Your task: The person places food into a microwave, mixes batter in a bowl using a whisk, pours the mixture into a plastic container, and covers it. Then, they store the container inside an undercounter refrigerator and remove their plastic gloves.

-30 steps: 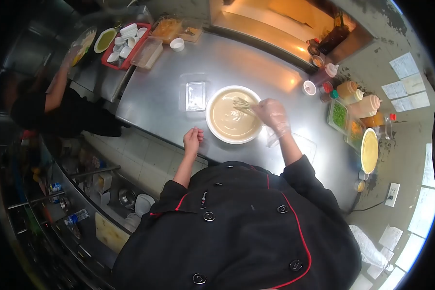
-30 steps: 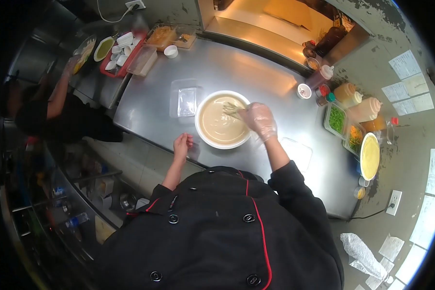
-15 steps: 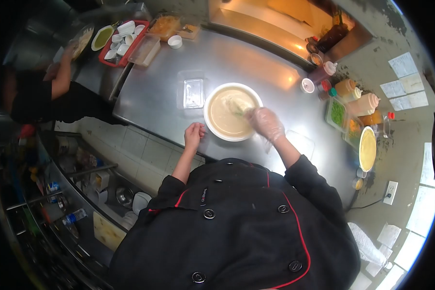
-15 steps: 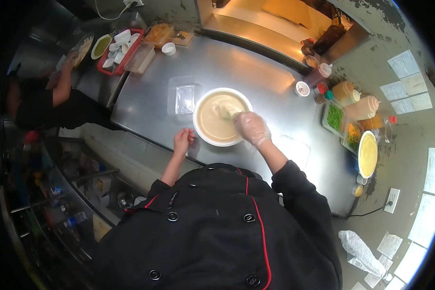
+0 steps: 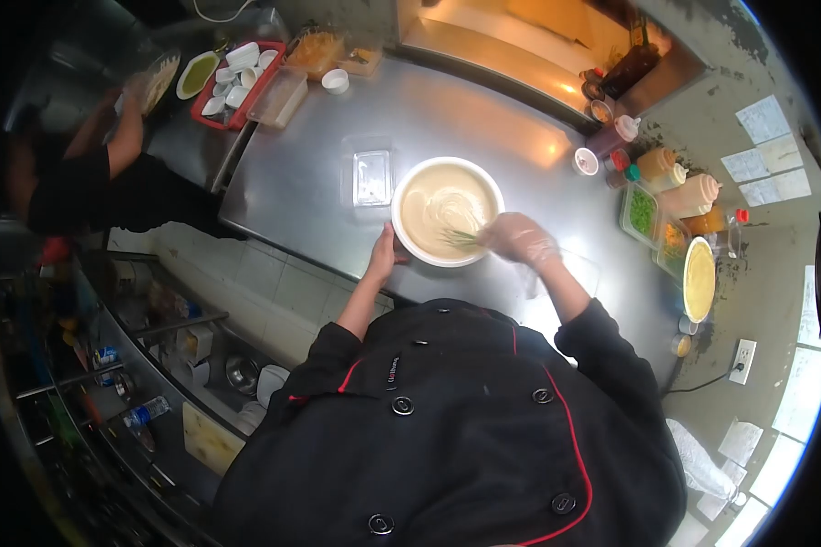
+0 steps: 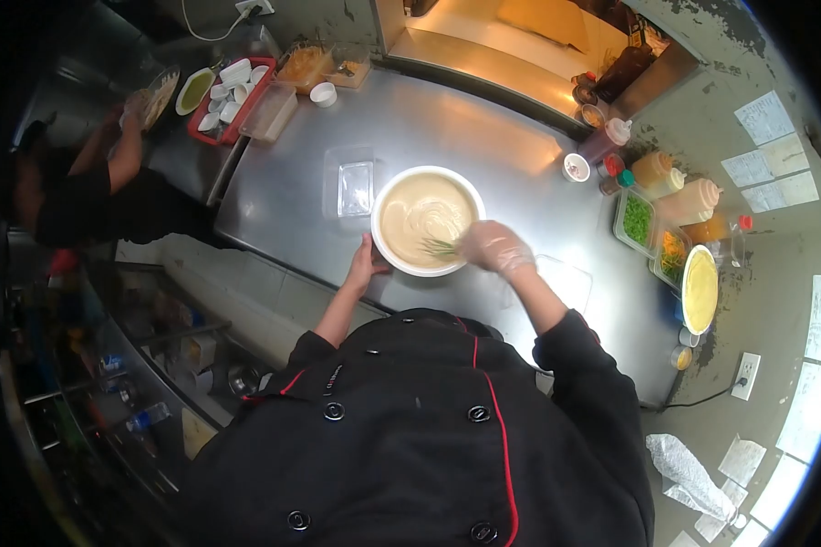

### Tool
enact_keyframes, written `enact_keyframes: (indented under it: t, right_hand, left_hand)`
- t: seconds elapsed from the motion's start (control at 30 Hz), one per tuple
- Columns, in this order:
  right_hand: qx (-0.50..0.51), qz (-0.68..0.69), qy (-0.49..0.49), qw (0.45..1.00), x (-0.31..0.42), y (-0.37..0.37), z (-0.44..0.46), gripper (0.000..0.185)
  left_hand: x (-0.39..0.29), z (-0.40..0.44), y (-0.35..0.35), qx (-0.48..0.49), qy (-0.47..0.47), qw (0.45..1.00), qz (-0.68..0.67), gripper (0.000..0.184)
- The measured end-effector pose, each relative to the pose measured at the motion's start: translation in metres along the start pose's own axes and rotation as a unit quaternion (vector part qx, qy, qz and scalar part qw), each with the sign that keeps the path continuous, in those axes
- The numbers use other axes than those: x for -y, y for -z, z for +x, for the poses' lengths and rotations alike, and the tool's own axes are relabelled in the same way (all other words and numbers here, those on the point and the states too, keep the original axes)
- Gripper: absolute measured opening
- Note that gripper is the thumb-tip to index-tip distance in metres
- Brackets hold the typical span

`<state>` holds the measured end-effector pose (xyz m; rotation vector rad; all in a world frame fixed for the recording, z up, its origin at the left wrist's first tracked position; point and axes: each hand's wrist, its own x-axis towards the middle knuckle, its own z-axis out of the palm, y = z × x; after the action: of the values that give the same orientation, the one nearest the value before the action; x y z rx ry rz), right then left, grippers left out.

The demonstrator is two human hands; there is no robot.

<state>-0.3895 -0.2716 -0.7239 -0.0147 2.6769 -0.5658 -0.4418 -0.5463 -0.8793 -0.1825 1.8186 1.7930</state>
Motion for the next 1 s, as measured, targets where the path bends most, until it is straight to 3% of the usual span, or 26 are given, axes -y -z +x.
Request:
enact_keyframes:
  t: [0.1, 0.13, 0.17, 0.2, 0.3, 0.43, 0.53, 0.6, 0.7, 0.8, 0.83, 0.93, 1.0]
  right_hand:
    - [-0.029, -0.064, -0.077, 0.995, -0.009, 0.022, 0.003, 0.034]
    - [-0.052, -0.09, -0.089, 0.991, -0.01, 0.024, 0.004, 0.034]
    - [-0.16, -0.048, -0.068, 0.984, -0.011, 0.008, 0.009, 0.031]
    - [-0.139, -0.028, -0.064, 0.988, -0.005, -0.004, 0.013, 0.031]
    - [-0.077, 0.026, -0.056, 0.995, 0.023, -0.02, 0.006, 0.031]
    - [-0.008, 0.018, -0.083, 0.996, -0.001, 0.003, -0.02, 0.031]
    - [-0.047, 0.076, -0.152, 0.984, -0.01, 0.015, -0.032, 0.03]
    - [-0.068, 0.058, -0.133, 0.987, -0.008, 0.004, -0.031, 0.03]
    - [-0.1, 0.045, -0.151, 0.982, -0.006, -0.022, -0.03, 0.029]
    - [-0.078, 0.039, -0.136, 0.987, -0.012, -0.006, -0.036, 0.031]
    - [-0.088, 0.047, -0.134, 0.986, -0.011, -0.005, -0.037, 0.031]
    - [-0.1, 0.058, -0.126, 0.985, 0.002, -0.005, -0.032, 0.032]
    - [-0.089, 0.054, -0.121, 0.987, 0.01, -0.006, -0.029, 0.032]
  left_hand:
    - [-0.014, 0.009, 0.005, 0.034, 0.049, 0.998, 0.003, 0.077]
    - [-0.006, 0.023, 0.007, 0.031, 0.02, 0.998, 0.059, 0.078]
    - [0.0, 0.038, 0.009, 0.028, -0.01, 0.993, 0.117, 0.079]
    - [0.004, 0.051, 0.012, 0.024, -0.04, 0.983, 0.175, 0.08]
    - [-0.038, 0.055, 0.001, 0.022, 0.056, 0.959, 0.276, 0.079]
    - [-0.025, 0.062, 0.006, 0.11, -0.008, 0.986, 0.126, 0.077]
    - [-0.021, 0.06, 0.009, 0.137, -0.02, 0.987, 0.08, 0.077]
    - [-0.018, 0.057, 0.004, 0.129, 0.002, 0.99, 0.056, 0.076]
    - [-0.016, 0.048, -0.006, 0.141, -0.001, 0.986, -0.092, 0.066]
    - [-0.06, 0.007, -0.032, 0.159, -0.053, 0.963, -0.212, 0.053]
    - [-0.052, 0.019, -0.024, 0.214, -0.089, 0.95, -0.21, 0.051]
    - [-0.055, 0.018, -0.031, 0.185, -0.018, 0.96, -0.209, 0.051]
    - [-0.057, 0.025, -0.036, 0.199, 0.068, 0.939, -0.274, 0.055]
